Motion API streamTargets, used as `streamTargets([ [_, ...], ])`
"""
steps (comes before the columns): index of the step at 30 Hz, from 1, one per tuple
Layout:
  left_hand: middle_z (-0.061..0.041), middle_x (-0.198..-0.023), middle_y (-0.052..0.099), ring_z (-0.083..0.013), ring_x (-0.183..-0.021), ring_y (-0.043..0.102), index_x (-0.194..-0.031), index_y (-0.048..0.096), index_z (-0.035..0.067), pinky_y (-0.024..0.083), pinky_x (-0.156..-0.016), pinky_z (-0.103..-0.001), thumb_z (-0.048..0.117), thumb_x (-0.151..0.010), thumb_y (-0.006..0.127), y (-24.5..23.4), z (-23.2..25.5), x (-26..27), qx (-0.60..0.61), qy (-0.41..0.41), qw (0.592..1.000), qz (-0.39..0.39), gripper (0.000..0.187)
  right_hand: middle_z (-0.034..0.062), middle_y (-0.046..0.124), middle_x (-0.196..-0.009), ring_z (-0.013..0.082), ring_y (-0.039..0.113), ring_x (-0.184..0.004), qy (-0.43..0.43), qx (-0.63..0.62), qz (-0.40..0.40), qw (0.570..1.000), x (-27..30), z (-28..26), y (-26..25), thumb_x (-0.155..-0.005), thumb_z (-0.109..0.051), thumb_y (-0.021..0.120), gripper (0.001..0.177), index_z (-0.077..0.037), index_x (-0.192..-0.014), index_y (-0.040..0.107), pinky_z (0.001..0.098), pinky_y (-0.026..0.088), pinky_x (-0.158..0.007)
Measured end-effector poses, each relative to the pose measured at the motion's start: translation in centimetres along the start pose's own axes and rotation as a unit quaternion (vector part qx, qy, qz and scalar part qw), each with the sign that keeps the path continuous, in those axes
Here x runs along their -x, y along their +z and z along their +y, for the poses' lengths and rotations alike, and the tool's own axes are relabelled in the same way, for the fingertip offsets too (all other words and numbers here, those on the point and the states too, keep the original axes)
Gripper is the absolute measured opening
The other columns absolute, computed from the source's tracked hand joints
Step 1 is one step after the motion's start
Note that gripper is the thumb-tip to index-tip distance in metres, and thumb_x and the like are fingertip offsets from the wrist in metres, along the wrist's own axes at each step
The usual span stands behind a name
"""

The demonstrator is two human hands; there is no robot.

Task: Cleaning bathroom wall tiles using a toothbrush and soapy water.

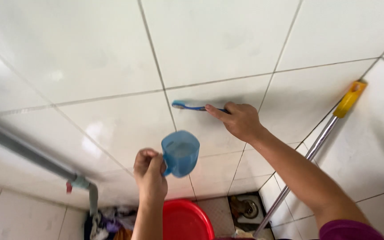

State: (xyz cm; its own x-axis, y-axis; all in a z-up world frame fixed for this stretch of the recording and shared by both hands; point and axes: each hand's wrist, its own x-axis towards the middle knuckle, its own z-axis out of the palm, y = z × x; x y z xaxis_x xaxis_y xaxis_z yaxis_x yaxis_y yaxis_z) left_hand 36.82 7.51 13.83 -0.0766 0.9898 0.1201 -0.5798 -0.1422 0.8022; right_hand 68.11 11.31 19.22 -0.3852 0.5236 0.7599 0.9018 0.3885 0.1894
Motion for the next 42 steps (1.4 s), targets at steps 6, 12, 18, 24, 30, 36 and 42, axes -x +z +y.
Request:
streamTargets([
  [6, -0.001, -0.072, 0.056, -0.0086, -0.057, 0.042, -0.089, 0.06, 0.008, 0.034, -0.052, -0.026, -0.009, -0.092, 0.061, 0.4, 0.5, 0.5, -0.02, -0.003, 1.0, 0.001, 0.018, 0.0078, 0.066, -0.09, 0.0235, 0.063, -0.073, 0.213, -0.068, 0.28, 0.933, 1.8, 2.5, 0.8, -0.107, 0.004, 0.061, 0.046, -0.013, -0.15, 0.057, 0.0344, 0.054, -0.065],
  [12, -0.002, -0.074, 0.057, -0.0089, -0.057, 0.042, -0.088, 0.06, 0.01, 0.034, -0.052, -0.026, -0.008, -0.093, 0.061, 2.0, 0.8, 0.6, -0.022, -0.012, 1.0, -0.001, 0.019, 0.0104, 0.063, -0.068, 0.0232, 0.061, -0.055, 0.201, -0.08, 0.073, 0.974, 5.1, -1.3, 5.1, -0.094, -0.002, 0.068, 0.042, -0.018, -0.132, 0.072, 0.0339, 0.053, -0.052],
  [18, -0.002, -0.078, 0.058, -0.0085, -0.058, 0.041, -0.088, 0.06, 0.009, 0.034, -0.054, -0.026, -0.01, -0.091, 0.06, 2.3, 1.3, 1.0, -0.042, -0.008, 0.999, 0.022, 0.019, 0.0093, 0.069, -0.099, 0.0191, 0.064, -0.075, 0.393, -0.163, 0.324, 0.845, 7.2, -1.5, 8.0, -0.109, -0.001, 0.051, 0.039, -0.011, -0.146, 0.055, 0.0328, 0.055, -0.061],
  [24, -0.002, -0.074, 0.055, -0.009, -0.056, 0.039, -0.088, 0.059, 0.009, 0.033, -0.051, -0.026, -0.01, -0.091, 0.058, 1.6, 0.9, 0.7, -0.008, -0.011, 0.999, 0.043, 0.019, 0.0055, 0.064, -0.074, 0.0175, 0.06, -0.061, 0.342, -0.057, 0.088, 0.934, 7.8, -3.6, 8.7, -0.105, -0.014, 0.061, 0.025, -0.023, -0.126, 0.071, 0.0317, 0.052, -0.052],
  [30, -0.003, -0.072, 0.055, -0.0091, -0.057, 0.041, -0.089, 0.058, 0.008, 0.034, -0.052, -0.026, -0.01, -0.092, 0.056, 0.7, 1.1, 0.8, -0.039, -0.011, 0.998, 0.054, 0.018, 0.0135, 0.073, -0.109, 0.0223, 0.067, -0.084, 0.429, -0.217, 0.257, 0.838, 9.3, -4.2, 9.3, -0.105, -0.005, 0.053, 0.038, -0.011, -0.142, 0.059, 0.0331, 0.056, -0.068],
  [36, -0.001, -0.075, 0.055, -0.0072, -0.062, 0.046, -0.094, 0.06, 0.007, 0.035, -0.054, -0.023, -0.008, -0.091, 0.06, -1.2, 0.9, 0.2, -0.178, 0.017, 0.983, 0.042, 0.015, 0.0091, 0.074, -0.091, 0.0194, 0.069, -0.074, 0.324, -0.434, -0.083, 0.837, 5.8, -4.6, -1.1, -0.099, -0.013, 0.062, 0.038, -0.023, -0.135, 0.067, 0.0291, 0.056, -0.066],
  [42, -0.002, -0.075, 0.061, -0.0062, -0.064, 0.053, -0.092, 0.063, 0.003, 0.041, -0.055, -0.023, -0.011, -0.081, 0.062, 0.3, 0.6, -0.2, -0.343, -0.018, 0.939, -0.013, 0.017, -0.0002, 0.079, -0.088, 0.0177, 0.07, -0.079, 0.196, -0.307, -0.469, 0.804, 0.7, -4.7, -6.6, -0.096, -0.026, 0.065, 0.024, -0.029, -0.116, 0.077, 0.0341, 0.051, -0.07],
])
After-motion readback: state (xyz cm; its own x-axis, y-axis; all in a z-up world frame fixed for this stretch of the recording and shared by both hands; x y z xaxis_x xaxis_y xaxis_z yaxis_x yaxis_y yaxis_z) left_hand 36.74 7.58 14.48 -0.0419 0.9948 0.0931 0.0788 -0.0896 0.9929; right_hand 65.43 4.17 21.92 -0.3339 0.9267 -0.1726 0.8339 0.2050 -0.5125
